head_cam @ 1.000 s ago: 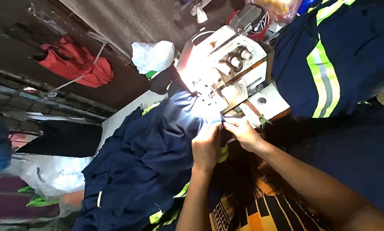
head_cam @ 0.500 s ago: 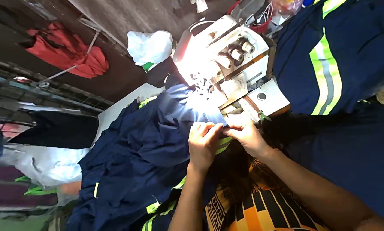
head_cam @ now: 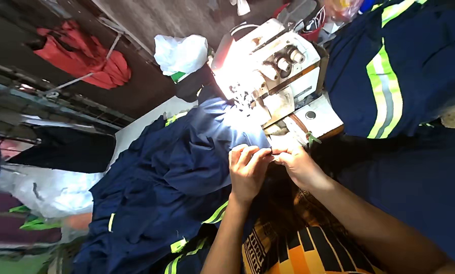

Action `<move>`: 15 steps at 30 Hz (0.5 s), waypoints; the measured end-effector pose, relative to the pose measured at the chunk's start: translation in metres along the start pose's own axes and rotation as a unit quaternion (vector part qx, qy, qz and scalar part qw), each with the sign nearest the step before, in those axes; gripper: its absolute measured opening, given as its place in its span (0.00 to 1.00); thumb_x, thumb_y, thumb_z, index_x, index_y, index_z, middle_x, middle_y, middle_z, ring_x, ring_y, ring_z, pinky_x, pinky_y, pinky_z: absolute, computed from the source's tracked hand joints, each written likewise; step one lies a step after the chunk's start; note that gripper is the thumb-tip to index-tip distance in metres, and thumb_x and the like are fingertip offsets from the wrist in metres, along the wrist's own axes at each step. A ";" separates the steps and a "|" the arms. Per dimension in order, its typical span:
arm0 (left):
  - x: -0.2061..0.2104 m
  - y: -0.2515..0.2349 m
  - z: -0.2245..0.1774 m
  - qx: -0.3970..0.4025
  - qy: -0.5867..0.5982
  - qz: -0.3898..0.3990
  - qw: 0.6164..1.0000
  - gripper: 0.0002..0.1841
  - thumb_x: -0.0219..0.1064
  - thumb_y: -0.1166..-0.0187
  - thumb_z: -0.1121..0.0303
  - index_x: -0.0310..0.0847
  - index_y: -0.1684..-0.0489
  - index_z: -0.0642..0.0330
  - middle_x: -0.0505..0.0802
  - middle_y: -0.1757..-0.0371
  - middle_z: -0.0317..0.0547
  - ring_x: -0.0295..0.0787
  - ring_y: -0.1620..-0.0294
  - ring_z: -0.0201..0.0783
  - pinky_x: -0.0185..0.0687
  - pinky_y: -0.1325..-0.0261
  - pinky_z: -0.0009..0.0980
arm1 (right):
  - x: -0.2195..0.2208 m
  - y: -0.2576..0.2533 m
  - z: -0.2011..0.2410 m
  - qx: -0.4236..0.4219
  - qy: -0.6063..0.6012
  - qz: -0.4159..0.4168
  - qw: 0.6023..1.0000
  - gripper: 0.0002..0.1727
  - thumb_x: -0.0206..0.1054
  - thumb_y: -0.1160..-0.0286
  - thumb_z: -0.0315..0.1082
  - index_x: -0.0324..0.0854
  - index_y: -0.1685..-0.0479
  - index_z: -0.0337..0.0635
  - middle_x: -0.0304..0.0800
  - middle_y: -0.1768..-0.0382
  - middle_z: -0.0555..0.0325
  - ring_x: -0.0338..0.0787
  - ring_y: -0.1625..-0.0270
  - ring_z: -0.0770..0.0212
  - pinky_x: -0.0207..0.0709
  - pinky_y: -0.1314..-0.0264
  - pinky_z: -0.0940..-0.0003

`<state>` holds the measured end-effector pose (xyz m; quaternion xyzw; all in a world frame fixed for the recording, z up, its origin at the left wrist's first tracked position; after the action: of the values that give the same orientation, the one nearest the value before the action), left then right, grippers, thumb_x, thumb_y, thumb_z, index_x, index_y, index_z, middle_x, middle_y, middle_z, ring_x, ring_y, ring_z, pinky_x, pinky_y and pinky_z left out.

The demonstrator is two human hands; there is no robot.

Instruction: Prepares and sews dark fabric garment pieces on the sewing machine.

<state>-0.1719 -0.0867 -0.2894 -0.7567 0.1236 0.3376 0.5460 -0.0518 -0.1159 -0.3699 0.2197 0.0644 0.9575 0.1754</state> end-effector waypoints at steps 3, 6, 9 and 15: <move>-0.003 -0.005 -0.002 -0.010 0.009 -0.037 0.999 0.04 0.75 0.25 0.66 0.95 0.65 0.52 0.93 0.62 0.40 0.85 0.48 0.39 0.74 0.37 0.33 | 0.002 0.001 0.008 -0.018 0.046 -0.002 0.999 0.16 0.52 0.28 0.15 0.87 0.57 0.31 0.90 0.53 0.55 0.86 0.48 0.72 0.80 0.44 0.74; 0.001 -0.007 0.003 -0.056 0.056 -0.035 0.996 0.06 0.71 0.24 0.68 0.94 0.66 0.56 0.93 0.62 0.40 0.84 0.48 0.39 0.74 0.37 0.33 | 0.000 0.002 0.030 -0.163 0.210 -0.056 0.962 0.13 0.60 0.27 0.21 0.91 0.56 0.35 0.92 0.54 0.53 0.89 0.53 0.73 0.82 0.47 0.77; 0.008 -0.005 0.007 -0.083 0.115 -0.040 0.989 0.05 0.71 0.25 0.70 0.94 0.66 0.59 0.93 0.62 0.41 0.84 0.48 0.36 0.74 0.36 0.30 | 0.003 -0.001 0.043 -0.367 0.291 -0.099 0.878 0.19 0.69 0.35 0.24 0.93 0.44 0.42 0.88 0.54 0.48 0.88 0.59 0.68 0.84 0.55 0.78; 0.018 0.014 0.014 0.022 -0.012 -0.021 0.999 0.22 0.68 0.20 0.47 0.74 0.34 0.45 0.79 0.33 0.44 0.70 0.26 0.42 0.58 0.20 0.38 | 0.008 -0.004 0.052 -0.461 0.284 -0.042 0.840 0.09 0.71 0.35 0.27 0.98 0.65 0.49 0.94 0.65 0.61 0.89 0.54 0.69 0.79 0.45 0.73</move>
<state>-0.1717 -0.0756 -0.3143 -0.7429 0.1085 0.3319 0.5712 -0.0347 -0.1067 -0.3209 -0.1705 -0.3279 0.8890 0.2702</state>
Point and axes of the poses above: each hand's wrist, its own y-axis away from the middle knuckle, its own x-axis out of the palm, z = x × y, the point moved 9 cm from there along -y, towards the middle knuckle
